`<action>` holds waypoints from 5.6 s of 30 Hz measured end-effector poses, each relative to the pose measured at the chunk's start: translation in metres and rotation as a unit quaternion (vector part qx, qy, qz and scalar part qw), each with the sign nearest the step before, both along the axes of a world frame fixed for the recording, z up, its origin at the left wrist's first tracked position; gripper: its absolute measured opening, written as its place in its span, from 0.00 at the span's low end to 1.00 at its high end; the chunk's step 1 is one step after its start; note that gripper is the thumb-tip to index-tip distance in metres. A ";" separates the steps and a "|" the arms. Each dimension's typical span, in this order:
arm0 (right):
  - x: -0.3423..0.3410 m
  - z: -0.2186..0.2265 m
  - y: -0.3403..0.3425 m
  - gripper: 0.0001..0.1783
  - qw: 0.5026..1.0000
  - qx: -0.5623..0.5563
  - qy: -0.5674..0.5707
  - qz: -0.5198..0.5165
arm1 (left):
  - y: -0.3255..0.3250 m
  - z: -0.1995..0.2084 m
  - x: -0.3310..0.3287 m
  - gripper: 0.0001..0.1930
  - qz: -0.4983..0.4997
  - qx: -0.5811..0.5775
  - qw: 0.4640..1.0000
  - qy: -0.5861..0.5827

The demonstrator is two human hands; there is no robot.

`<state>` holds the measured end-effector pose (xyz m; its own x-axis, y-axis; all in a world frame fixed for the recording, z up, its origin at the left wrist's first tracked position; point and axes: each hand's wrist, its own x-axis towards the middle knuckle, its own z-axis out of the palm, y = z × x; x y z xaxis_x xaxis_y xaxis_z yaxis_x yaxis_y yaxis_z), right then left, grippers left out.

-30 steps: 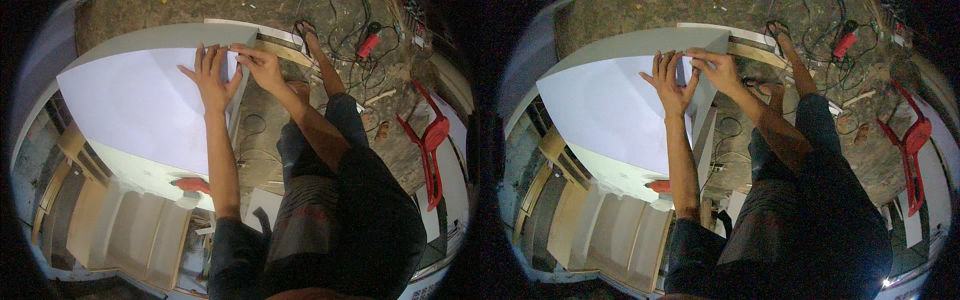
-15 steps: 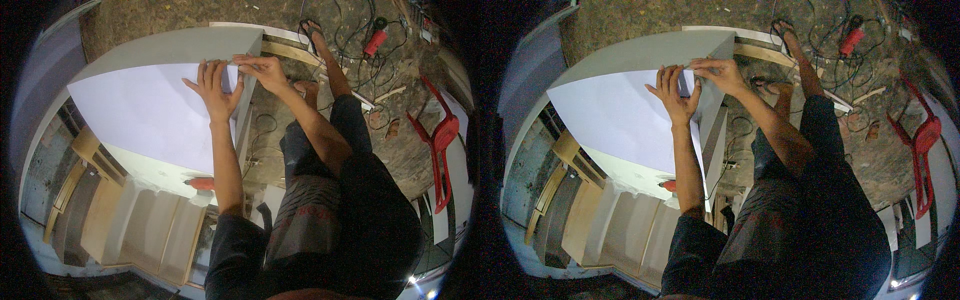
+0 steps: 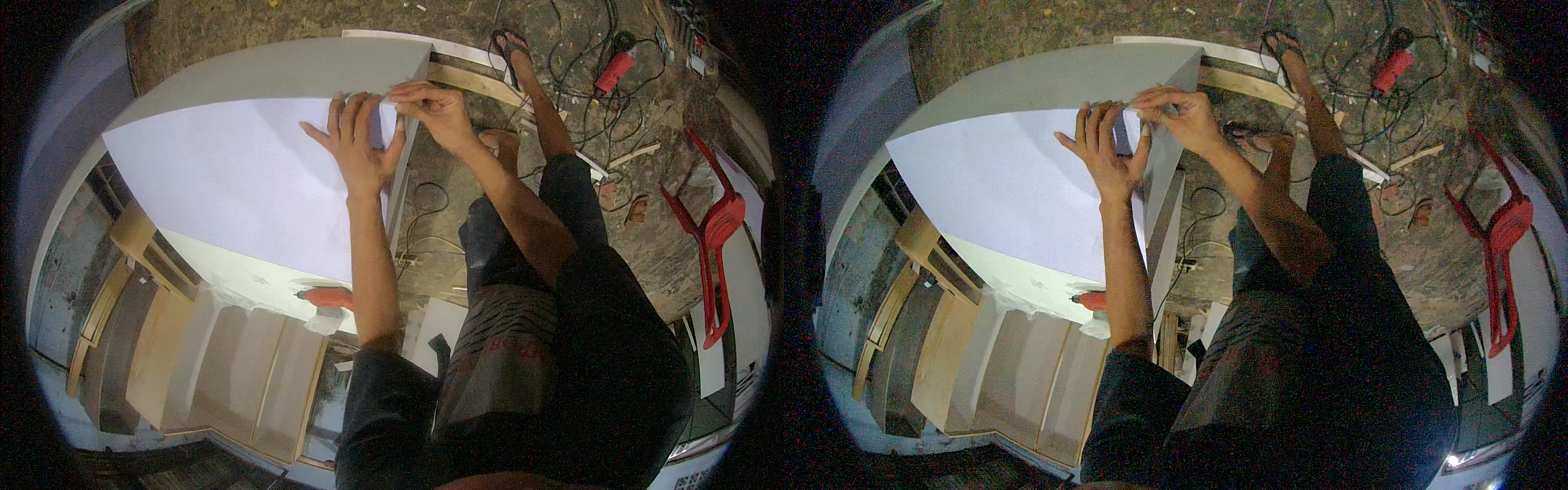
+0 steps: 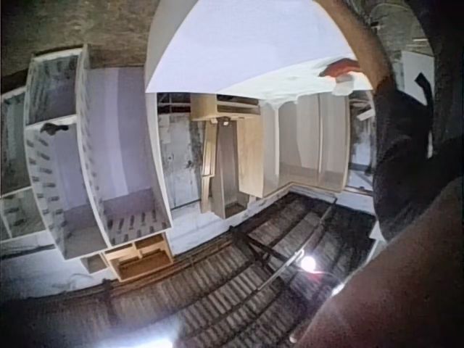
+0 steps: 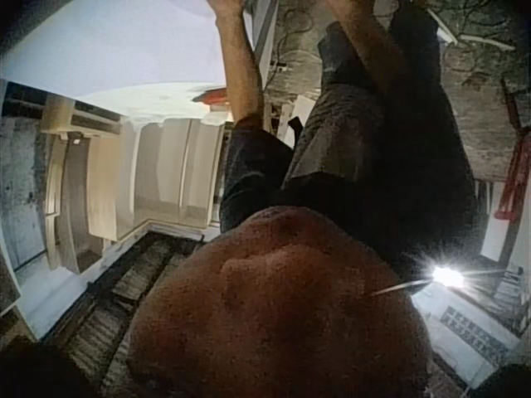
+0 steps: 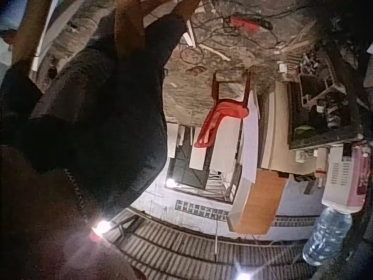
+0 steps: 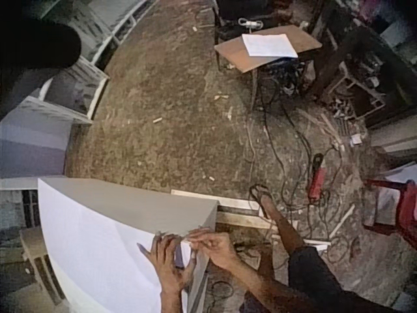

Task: The person aligns a white laminate sheet onto a wooden furniture component, presses it down by hand, and then uses a drill to secure it.

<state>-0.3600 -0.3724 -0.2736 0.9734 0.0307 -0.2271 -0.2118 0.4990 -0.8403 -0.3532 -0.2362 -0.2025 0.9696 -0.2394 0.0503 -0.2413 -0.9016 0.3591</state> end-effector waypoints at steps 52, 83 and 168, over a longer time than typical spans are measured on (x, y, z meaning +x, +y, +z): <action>0.052 0.097 -0.052 0.12 0.634 -0.553 -0.304 0.447 | 0.070 0.020 -0.383 0.14 0.820 -0.420 0.315 -0.227; -0.244 0.174 0.236 0.21 0.615 -0.296 -0.053 0.729 | 0.448 0.097 -0.589 0.13 0.803 0.033 0.566 0.182; -0.075 0.431 -0.209 0.40 0.953 -0.162 -0.229 0.117 | -0.051 0.418 -0.069 0.07 0.226 -0.788 0.554 -0.146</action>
